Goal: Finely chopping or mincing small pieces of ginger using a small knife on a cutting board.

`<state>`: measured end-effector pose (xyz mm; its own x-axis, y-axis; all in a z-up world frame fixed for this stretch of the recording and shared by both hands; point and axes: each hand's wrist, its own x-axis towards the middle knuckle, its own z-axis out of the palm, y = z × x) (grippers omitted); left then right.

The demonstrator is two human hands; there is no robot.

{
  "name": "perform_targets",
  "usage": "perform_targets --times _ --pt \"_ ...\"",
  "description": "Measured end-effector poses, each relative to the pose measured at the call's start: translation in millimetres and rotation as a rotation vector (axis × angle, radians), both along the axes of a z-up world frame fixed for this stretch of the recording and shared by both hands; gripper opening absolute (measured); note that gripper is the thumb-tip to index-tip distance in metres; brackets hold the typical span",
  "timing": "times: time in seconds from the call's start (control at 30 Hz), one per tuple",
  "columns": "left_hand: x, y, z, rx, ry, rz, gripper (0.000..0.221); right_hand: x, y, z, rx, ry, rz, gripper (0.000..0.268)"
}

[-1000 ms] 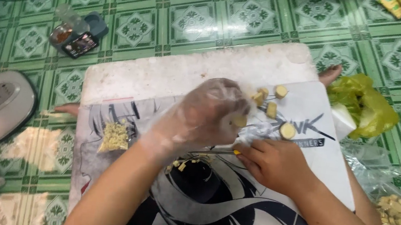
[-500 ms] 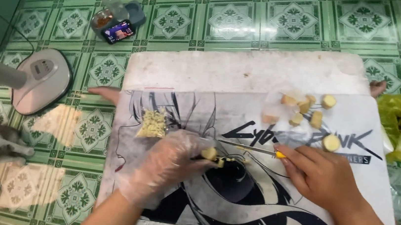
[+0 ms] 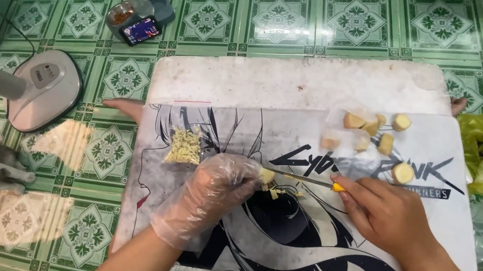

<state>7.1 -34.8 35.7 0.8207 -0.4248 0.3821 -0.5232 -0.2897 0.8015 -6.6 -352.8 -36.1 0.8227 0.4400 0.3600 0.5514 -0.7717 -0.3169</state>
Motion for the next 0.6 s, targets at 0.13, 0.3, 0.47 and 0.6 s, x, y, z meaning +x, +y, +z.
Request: perform_targets --times 0.13,0.3,0.47,0.6 --pt "0.7 5.6 -6.4 0.157 -0.09 0.131 0.018 0.1 0.9 -2.6 -0.03 0.023 -0.029 0.031" --pt "6.0 22.2 -4.5 0.222 -0.181 0.168 0.025 -3.9 8.2 -0.1 -0.033 0.004 -0.011 0.034" --pt "4.5 12.2 -12.6 0.362 -0.148 0.041 0.018 -9.9 18.0 4.4 -0.175 -0.099 -0.039 0.037" --pt "3.9 7.8 -15.5 0.295 -0.177 0.069 0.012 -13.4 18.8 9.8 -0.211 -0.109 -0.016 0.043"
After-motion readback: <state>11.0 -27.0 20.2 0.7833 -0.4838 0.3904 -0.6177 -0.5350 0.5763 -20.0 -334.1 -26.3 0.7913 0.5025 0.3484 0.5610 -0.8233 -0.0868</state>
